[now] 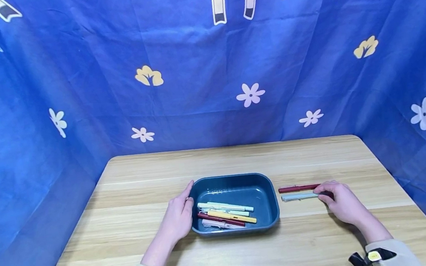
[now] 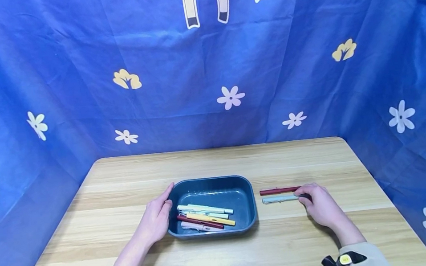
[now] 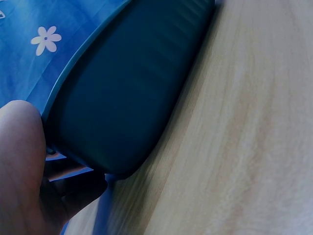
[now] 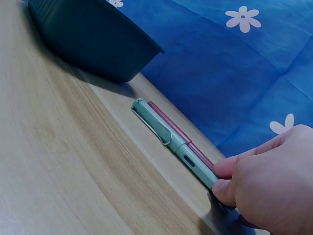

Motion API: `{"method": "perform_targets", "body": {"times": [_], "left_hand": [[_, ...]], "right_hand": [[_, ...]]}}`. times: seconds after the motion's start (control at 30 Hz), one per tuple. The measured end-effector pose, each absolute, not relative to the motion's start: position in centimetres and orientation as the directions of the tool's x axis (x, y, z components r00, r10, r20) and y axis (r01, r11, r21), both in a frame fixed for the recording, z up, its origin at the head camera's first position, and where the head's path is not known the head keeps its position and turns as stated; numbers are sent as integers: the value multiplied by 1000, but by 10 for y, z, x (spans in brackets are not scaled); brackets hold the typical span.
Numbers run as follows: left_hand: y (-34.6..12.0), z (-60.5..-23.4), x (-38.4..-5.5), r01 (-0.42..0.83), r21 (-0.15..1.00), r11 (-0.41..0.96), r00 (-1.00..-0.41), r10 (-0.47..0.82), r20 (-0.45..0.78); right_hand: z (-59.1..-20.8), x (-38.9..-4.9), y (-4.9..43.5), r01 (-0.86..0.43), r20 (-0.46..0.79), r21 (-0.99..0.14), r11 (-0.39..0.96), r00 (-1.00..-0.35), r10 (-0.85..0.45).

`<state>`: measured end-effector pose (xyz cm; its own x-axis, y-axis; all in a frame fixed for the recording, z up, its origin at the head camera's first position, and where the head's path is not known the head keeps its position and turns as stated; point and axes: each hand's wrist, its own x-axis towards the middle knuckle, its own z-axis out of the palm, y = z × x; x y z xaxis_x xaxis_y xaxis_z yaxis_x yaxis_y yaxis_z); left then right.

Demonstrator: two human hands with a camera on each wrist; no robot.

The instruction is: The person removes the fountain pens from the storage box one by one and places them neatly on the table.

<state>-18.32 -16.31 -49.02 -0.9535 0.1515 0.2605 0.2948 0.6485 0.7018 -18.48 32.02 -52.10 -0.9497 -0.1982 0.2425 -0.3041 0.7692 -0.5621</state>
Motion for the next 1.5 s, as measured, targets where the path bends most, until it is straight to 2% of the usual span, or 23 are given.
{"method": "perform_targets", "body": {"times": [0.53, 0.97, 1.27, 1.5], "left_hand": [[-163, -489, -184, 296, 699, 651, -953, 153, 261], [-164, -491, -183, 299, 695, 654, -952, 155, 263], [-163, -490, -183, 296, 697, 653, -953, 152, 262], [-163, -489, -183, 286, 692, 663, -956, 149, 253]], "right_hand": [[-525, -186, 320, -324, 282, -534, 781, -939, -196], [-520, -182, 318, -297, 252, -531, 794, -950, -186], [-498, -179, 305, -379, 370, -528, 760, -908, -196], [-482, -179, 290, -443, 455, -580, 684, -872, -180]]}}
